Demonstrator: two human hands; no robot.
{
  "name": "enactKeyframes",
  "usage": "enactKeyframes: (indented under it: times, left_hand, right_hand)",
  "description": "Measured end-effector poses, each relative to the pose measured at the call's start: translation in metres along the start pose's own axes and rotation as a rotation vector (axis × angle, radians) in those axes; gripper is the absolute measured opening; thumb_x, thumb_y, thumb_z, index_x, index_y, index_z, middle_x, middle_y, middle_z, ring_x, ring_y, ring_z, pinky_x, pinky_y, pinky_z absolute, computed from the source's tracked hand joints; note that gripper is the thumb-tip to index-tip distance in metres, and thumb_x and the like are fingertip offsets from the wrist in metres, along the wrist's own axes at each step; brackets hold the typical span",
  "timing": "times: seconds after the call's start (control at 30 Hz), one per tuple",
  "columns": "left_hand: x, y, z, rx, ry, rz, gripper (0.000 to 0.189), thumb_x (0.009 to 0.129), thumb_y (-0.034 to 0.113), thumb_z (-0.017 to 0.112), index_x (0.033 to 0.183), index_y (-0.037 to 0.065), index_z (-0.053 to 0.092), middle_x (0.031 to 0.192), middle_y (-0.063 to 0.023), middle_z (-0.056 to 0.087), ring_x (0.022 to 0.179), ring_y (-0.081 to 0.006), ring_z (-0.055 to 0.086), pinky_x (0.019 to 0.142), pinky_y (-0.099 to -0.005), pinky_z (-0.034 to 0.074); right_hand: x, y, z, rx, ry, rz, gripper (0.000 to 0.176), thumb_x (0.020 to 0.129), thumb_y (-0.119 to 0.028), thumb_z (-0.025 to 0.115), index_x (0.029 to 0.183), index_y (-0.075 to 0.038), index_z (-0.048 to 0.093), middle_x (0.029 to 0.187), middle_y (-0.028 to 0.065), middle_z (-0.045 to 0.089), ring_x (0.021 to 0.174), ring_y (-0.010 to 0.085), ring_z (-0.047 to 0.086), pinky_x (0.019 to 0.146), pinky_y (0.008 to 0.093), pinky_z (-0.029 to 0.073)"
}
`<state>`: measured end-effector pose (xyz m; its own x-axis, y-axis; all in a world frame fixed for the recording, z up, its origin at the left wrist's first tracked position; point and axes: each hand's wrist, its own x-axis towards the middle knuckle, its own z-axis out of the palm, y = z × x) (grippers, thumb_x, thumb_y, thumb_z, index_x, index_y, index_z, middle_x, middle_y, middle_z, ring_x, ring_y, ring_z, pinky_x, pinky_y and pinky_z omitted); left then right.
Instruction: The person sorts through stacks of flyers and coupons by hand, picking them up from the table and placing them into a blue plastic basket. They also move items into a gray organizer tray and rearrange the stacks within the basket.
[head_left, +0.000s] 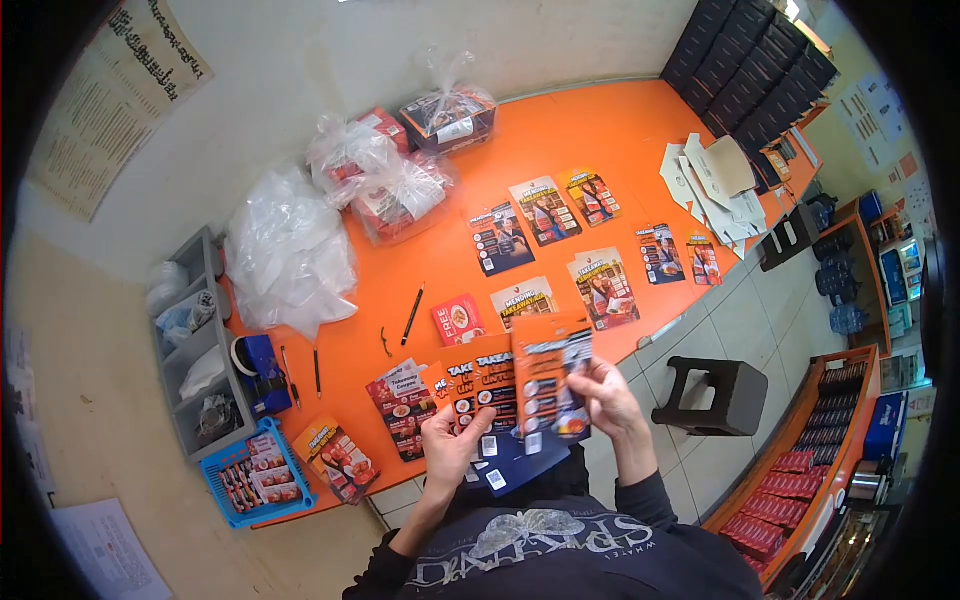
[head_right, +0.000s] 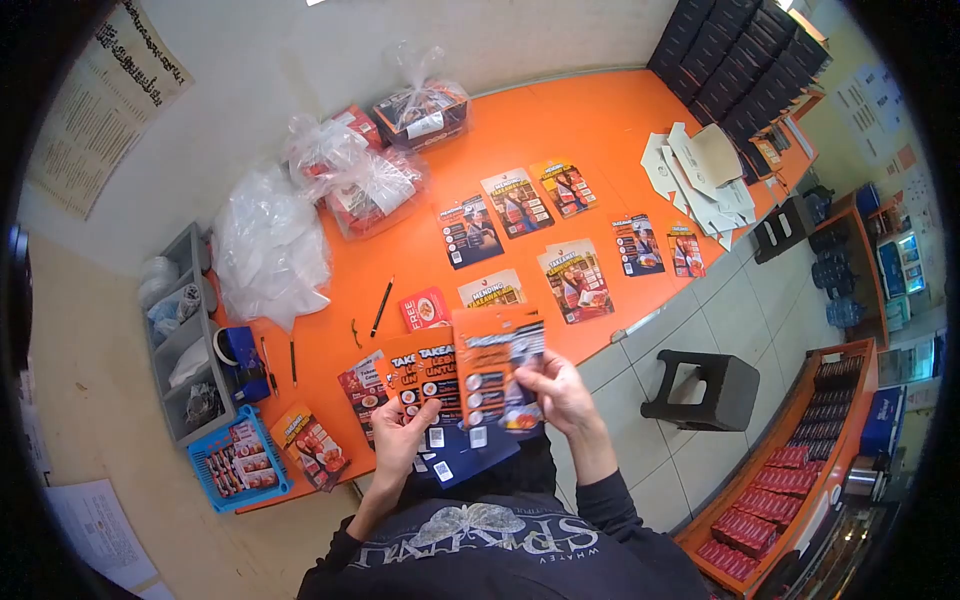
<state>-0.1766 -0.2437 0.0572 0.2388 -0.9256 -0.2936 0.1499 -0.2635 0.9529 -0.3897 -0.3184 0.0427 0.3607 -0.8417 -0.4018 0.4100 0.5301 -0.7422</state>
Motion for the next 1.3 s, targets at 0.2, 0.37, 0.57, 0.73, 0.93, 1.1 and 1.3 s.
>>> enactKeyframes:
  times: [0.2, 0.37, 0.57, 0.73, 0.93, 1.1, 1.3]
  left_hand:
    - [-0.001, -0.005, -0.003, 0.018, 0.084, 0.035, 0.021, 0.086, 0.018, 0.057, 0.088, -0.002, 0.063, 0.069, 0.0048, 0.056, 0.063, -0.0017, 0.044, 0.055, -0.019, 0.037]
    - [-0.001, -0.008, -0.008, 0.043, 0.114, 0.013, 0.026, 0.087, 0.022, 0.056, 0.076, -0.001, 0.059, 0.061, 0.0072, 0.048, 0.058, -0.0015, 0.037, 0.049, -0.0198, 0.03]
    - [0.0, -0.013, -0.004, 0.13, 0.093, 0.058, 0.028, 0.086, 0.021, 0.057, 0.069, -0.001, 0.057, 0.055, 0.0068, 0.044, 0.054, -0.0014, 0.033, 0.045, -0.0208, 0.027]
    - [0.0, -0.01, 0.004, 0.125, 0.065, 0.099, 0.033, 0.084, 0.02, 0.06, 0.061, -0.002, 0.051, 0.051, 0.0064, 0.04, 0.051, -0.0016, 0.031, 0.043, -0.0218, 0.024]
    - [0.005, -0.012, 0.017, 0.162, -0.029, 0.037, 0.028, 0.083, 0.02, 0.061, 0.067, -0.002, 0.06, 0.052, 0.0047, 0.047, 0.051, -0.001, 0.036, 0.043, -0.0209, 0.027]
    - [0.027, -0.01, 0.054, 0.163, -0.082, -0.053, 0.02, 0.083, 0.016, 0.061, 0.081, -0.003, 0.066, 0.061, 0.0043, 0.057, 0.054, -0.0006, 0.043, 0.045, -0.0175, 0.032]
    - [0.077, -0.012, 0.129, 0.129, -0.089, -0.094, 0.018, 0.084, 0.013, 0.059, 0.086, -0.003, 0.066, 0.071, -0.0004, 0.062, 0.06, -0.0021, 0.051, 0.052, -0.016, 0.04]
  right_hand:
    - [0.005, -0.012, -0.007, -0.045, 0.176, -0.119, 0.021, 0.083, -0.013, 0.058, 0.099, -0.001, 0.052, 0.091, 0.005, 0.058, 0.082, 0.0135, 0.057, 0.076, 0.0272, 0.047]
    - [-0.003, -0.042, -0.017, 0.009, 0.245, -0.22, 0.017, 0.083, -0.008, 0.058, 0.097, -0.001, 0.053, 0.092, 0.0076, 0.061, 0.082, 0.0143, 0.059, 0.075, 0.0281, 0.048]
    - [-0.002, -0.021, -0.001, -0.008, 0.098, -0.108, 0.014, 0.081, -0.004, 0.058, 0.094, -0.002, 0.054, 0.081, 0.0054, 0.06, 0.073, 0.0117, 0.058, 0.069, 0.0256, 0.048]
    - [0.004, -0.004, 0.017, 0.02, 0.058, 0.011, 0.02, 0.078, -0.006, 0.063, 0.094, -0.001, 0.053, 0.081, 0.0063, 0.061, 0.072, 0.0133, 0.059, 0.07, 0.0262, 0.049]
    - [0.008, 0.003, 0.008, -0.061, 0.093, 0.025, 0.015, 0.082, -0.01, 0.06, 0.093, 0.0, 0.056, 0.083, 0.0056, 0.061, 0.072, 0.0115, 0.058, 0.067, 0.0247, 0.049]
    - [0.021, -0.019, -0.027, -0.042, 0.198, -0.102, 0.012, 0.083, -0.008, 0.057, 0.092, -0.001, 0.056, 0.081, 0.0031, 0.06, 0.073, 0.0097, 0.057, 0.068, 0.0233, 0.048]
    - [0.049, -0.087, -0.124, 0.064, 0.22, -0.112, 0.013, 0.083, -0.012, 0.057, 0.092, -0.002, 0.054, 0.079, 0.0032, 0.061, 0.068, 0.0108, 0.059, 0.067, 0.0249, 0.049]
